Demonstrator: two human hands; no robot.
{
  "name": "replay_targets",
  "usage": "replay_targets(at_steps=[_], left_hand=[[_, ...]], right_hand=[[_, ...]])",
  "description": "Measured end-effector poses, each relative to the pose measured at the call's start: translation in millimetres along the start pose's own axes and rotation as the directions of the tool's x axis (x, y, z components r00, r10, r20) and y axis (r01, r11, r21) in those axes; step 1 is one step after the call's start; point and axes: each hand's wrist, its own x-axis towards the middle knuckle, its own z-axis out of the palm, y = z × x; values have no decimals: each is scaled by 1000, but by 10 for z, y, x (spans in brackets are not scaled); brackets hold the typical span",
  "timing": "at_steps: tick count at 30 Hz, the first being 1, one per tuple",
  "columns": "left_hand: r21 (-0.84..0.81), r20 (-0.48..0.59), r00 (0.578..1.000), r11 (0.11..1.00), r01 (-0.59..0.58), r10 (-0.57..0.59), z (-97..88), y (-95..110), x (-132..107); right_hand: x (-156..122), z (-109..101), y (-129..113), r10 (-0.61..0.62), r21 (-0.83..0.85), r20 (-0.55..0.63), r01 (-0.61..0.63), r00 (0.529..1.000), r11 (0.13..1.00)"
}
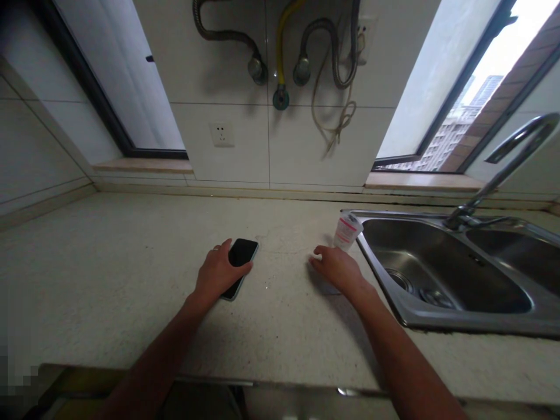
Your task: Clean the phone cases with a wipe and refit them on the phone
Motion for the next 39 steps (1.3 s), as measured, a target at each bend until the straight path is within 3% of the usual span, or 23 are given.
replay_targets(at_steps=[2, 5, 7, 9, 11, 13, 16, 24, 29, 31, 34, 39], left_hand=[[-112, -50, 999, 994, -15, 10, 13, -1, 10], [-393, -65, 997, 919, 2, -30, 33, 13, 39], [-642, 23, 1000, 766, 28, -17, 46, 52, 43], [-828, 108, 993, 557, 65, 45, 63, 120, 20], [-894, 118, 993, 439, 96, 25, 84, 202, -29], [-914, 122, 992, 387, 124, -31, 108, 274, -88], [-927, 103, 993, 357, 119, -64, 139, 333, -152], [-966, 28, 988, 252, 66, -151, 139, 352, -157], [-990, 139, 982, -23, 137, -127, 147, 388, -142], [-982, 179, 979, -82, 172, -96, 162, 389, -131], [-981, 189, 979, -66, 184, -71, 199, 370, -118], [-981, 193, 977, -40, 190, -96, 254, 327, -115]], right_hand=[[-10, 15, -23, -13, 31, 3, 13, 1000, 999], [-54, 61, -168, -141, 247, -58, 151, 988, 957], [-108, 110, -307, -253, 455, -95, 268, 963, 849], [-181, 174, -448, -349, 643, -67, 308, 935, 701], [-262, 245, -567, -462, 793, 4, 279, 887, 541], [-332, 308, -650, -571, 885, 63, 219, 819, 411], [-384, 365, -704, -627, 924, 113, 150, 771, 352], [-385, 532, -733, -567, 965, 106, 54, 817, 258], [-387, 595, -813, -429, 983, 114, -38, 896, 182], [-373, 581, -835, -391, 986, 149, -107, 909, 127], [-354, 573, -844, -361, 984, 173, -142, 916, 111], [-351, 599, -821, -348, 974, 185, -124, 919, 191]])
